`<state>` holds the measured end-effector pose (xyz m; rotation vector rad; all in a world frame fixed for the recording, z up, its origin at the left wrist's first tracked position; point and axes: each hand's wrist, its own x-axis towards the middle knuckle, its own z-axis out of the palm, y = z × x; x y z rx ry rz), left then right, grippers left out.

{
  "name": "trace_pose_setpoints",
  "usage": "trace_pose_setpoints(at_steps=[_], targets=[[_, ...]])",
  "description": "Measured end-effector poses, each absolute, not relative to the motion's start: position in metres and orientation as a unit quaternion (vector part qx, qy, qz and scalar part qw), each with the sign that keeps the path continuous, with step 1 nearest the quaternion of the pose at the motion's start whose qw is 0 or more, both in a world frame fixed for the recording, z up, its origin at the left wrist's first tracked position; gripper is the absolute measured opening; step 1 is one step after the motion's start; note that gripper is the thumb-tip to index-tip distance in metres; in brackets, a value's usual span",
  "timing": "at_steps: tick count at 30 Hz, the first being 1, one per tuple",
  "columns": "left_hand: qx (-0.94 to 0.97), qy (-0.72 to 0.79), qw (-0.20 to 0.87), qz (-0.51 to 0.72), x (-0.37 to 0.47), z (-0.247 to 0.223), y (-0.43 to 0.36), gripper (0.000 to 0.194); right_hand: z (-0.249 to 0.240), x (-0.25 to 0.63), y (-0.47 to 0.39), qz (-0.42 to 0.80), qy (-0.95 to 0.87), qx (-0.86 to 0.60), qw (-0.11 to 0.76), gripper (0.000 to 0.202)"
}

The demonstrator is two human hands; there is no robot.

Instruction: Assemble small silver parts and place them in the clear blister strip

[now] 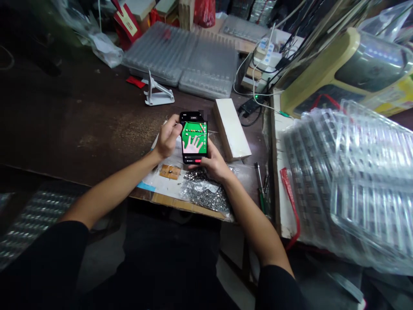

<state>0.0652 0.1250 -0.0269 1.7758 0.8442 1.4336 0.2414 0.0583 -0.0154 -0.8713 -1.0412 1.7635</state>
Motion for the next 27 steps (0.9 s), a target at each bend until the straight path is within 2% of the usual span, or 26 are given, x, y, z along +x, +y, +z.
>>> trace_pose_setpoints(at_steps=[20,27], targets=[[0.680,0.335,0.358,0.546,0.0650,-0.0256,0.1238,0.043,-0.0150,0.2406,0.0583,0.697,-0.436,-0.359,0.442,0.083],[0.680,0.335,0.354,0.547,0.0647,-0.0261,0.1244,0.042,-0.0161,0.2418,0.0596,0.703,-0.432,-0.352,0.441,0.075]])
